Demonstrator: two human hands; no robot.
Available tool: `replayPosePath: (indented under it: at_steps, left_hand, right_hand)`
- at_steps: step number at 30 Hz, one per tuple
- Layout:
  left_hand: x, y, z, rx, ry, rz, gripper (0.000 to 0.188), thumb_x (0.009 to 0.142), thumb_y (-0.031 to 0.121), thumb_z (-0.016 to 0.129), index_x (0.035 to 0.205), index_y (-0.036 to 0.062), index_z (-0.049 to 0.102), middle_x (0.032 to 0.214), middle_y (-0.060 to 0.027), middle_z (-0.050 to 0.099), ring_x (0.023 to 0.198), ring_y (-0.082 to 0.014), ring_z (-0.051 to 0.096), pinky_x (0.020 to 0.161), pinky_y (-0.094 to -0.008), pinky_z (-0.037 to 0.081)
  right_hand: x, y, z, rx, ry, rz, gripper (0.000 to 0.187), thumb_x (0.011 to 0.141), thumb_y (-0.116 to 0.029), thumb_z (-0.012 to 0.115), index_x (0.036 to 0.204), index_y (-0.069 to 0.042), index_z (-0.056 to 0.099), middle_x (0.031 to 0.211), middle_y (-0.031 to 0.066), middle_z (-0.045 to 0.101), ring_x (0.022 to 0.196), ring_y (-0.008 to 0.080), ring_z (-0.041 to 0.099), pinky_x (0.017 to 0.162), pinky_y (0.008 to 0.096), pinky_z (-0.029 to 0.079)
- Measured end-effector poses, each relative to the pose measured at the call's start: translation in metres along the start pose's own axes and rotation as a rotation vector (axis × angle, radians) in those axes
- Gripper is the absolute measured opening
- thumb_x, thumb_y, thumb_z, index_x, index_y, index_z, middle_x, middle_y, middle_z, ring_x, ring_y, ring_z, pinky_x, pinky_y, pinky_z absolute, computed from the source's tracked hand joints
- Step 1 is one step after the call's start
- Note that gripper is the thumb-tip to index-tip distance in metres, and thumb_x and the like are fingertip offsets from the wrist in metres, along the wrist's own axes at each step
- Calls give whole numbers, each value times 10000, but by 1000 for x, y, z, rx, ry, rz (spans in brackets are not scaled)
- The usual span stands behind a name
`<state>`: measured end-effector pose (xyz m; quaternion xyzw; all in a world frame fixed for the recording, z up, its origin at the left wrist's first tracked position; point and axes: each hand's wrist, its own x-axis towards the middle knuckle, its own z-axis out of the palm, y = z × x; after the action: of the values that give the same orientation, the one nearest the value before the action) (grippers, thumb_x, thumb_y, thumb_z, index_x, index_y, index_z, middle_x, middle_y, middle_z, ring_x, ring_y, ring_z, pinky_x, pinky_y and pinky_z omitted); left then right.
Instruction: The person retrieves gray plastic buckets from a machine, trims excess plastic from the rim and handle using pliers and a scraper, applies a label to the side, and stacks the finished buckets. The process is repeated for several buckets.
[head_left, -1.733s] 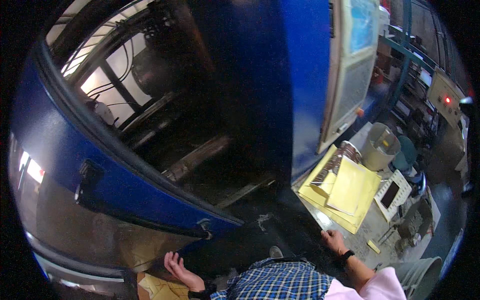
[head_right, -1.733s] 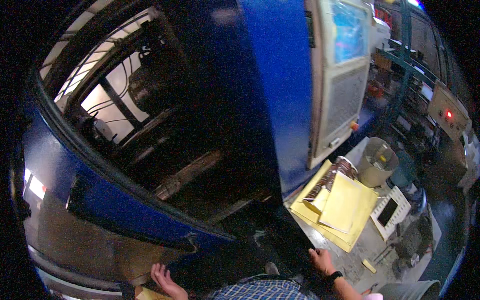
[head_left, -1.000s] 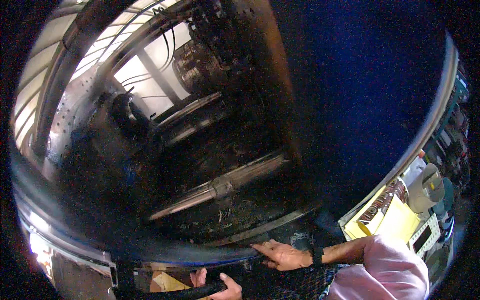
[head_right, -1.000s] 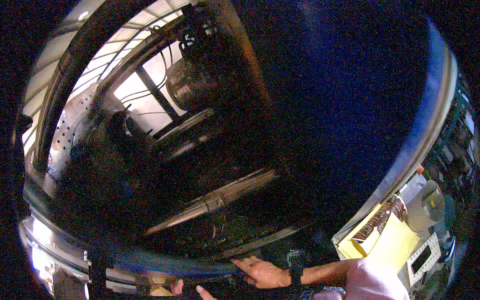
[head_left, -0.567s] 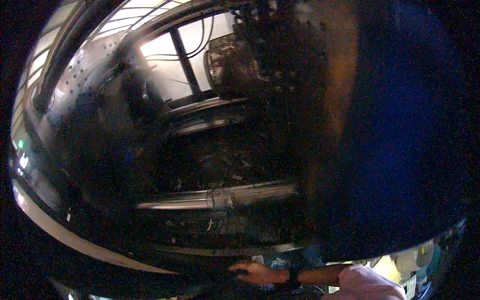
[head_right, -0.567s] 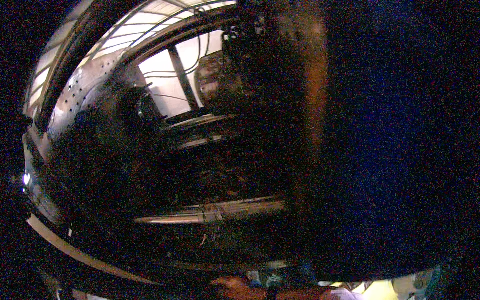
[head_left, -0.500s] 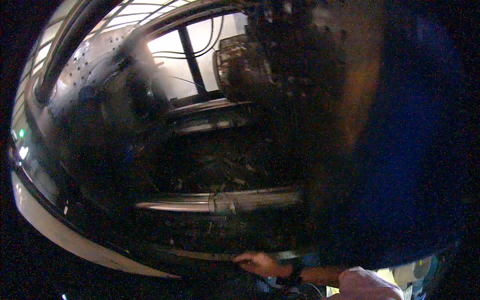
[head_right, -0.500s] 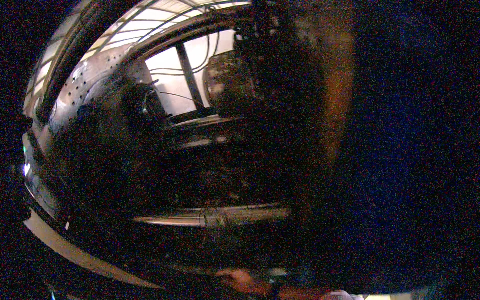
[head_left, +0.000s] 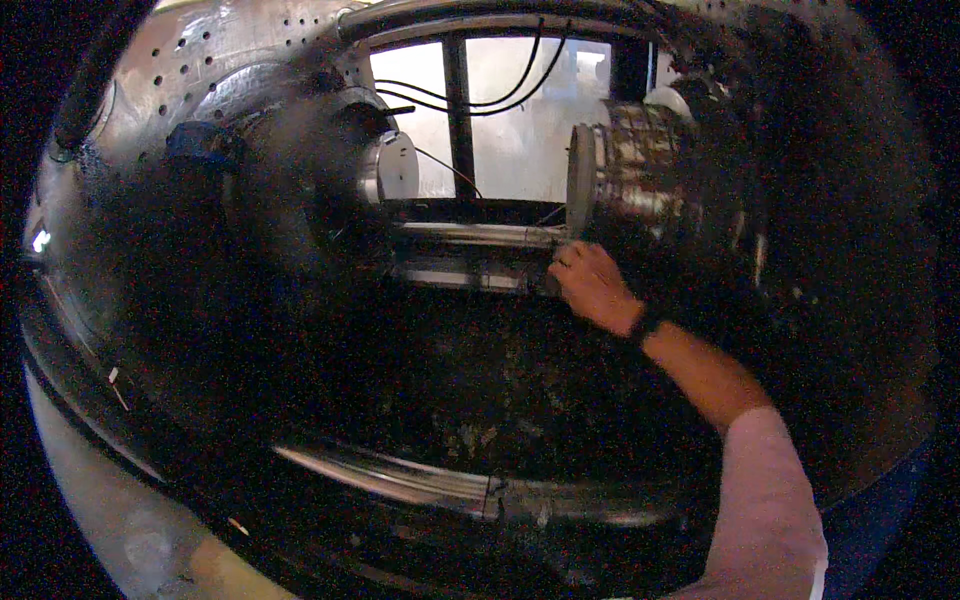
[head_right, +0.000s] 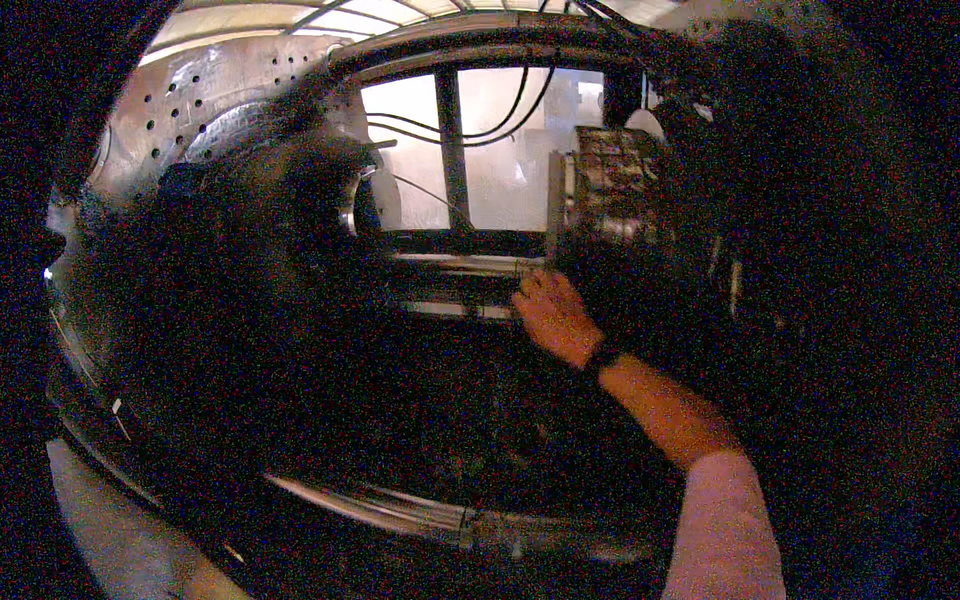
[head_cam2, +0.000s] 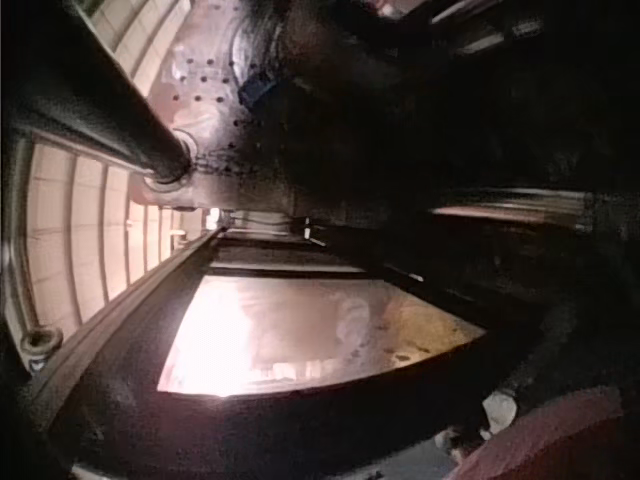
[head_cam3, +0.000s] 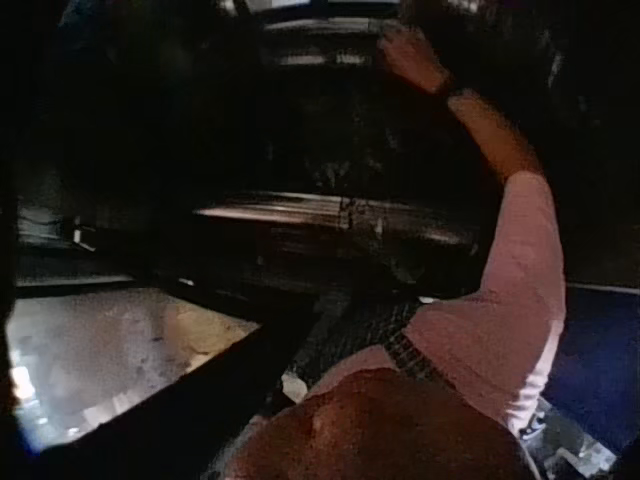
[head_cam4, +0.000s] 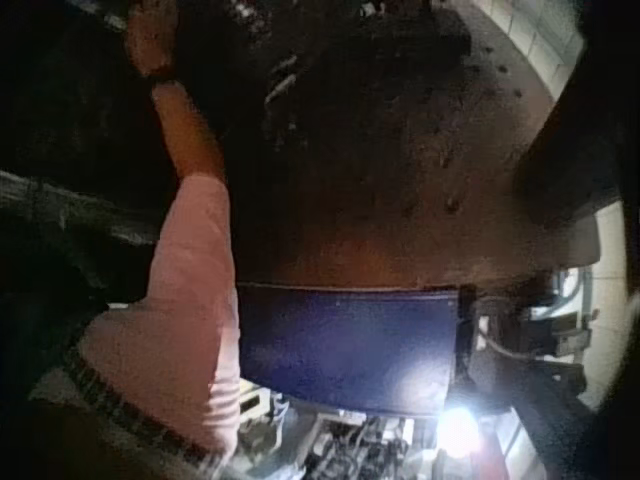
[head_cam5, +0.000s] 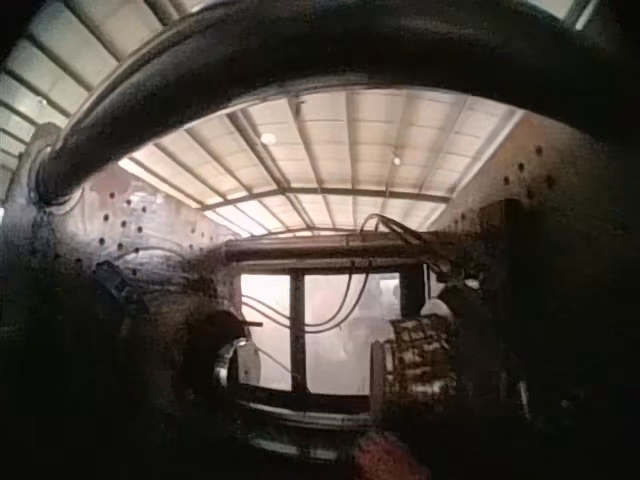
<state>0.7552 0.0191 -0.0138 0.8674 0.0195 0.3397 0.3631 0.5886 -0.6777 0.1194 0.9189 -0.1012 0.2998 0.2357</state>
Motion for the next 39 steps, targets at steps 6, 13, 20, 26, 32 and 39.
replayPosePath:
  at_steps: [6, 13, 20, 26, 32, 39]
  left_hand:
    - [26, -34, 22, 35, -17, -137, 284, 915, 206, 510, 1033, -37, 594, 1035, -154, 606, 897, -304, 574, 803, -406, 466]
    - [52, -66, 41, 59, -40, -271, 282, 912, 205, 511, 1037, -36, 588, 1033, -152, 606, 888, -296, 575, 790, -398, 467]
    - [74, -84, 50, 76, -66, -342, 280, 910, 203, 512, 1041, -34, 582, 1031, -149, 607, 879, -287, 575, 778, -389, 469]
    - [76, -97, 51, 78, -66, -377, 279, 908, 202, 512, 1045, -33, 577, 1029, -147, 608, 871, -280, 576, 767, -382, 470]
    - [83, -119, 57, 114, -46, -428, 278, 906, 200, 513, 1048, -31, 572, 1027, -145, 608, 863, -273, 576, 757, -375, 472]
    - [80, -131, 54, 95, -35, -465, 277, 904, 198, 513, 1052, -30, 566, 1025, -143, 609, 854, -265, 576, 744, -366, 473]
  right_hand:
    - [50, 76, 23, -675, -631, -80, 109, 751, -124, 615, 686, -185, 676, 666, 18, 597, 906, 212, 572, 1085, 524, 208]
    - [60, 101, 42, -612, -752, -145, 193, 845, -316, 504, 813, -219, 667, 739, 50, 642, 757, 246, 607, 890, 503, 361]
    - [70, 80, 23, -494, -544, -224, 125, 722, -136, 603, 636, -198, 669, 642, 28, 619, 704, 221, 621, 853, 483, 403]
    - [149, 16, 43, -405, -292, -243, 84, 705, -141, 600, 645, -166, 653, 657, 19, 625, 701, 201, 609, 793, 396, 409]
    - [198, 1, 15, -378, -183, -333, 104, 761, -192, 574, 757, -134, 660, 767, 53, 650, 789, 221, 613, 758, 373, 409]
    - [104, -23, -26, 525, 266, 498, 283, 713, -232, 732, 889, -29, 644, 896, 116, 653, 867, 276, 601, 777, 383, 454]
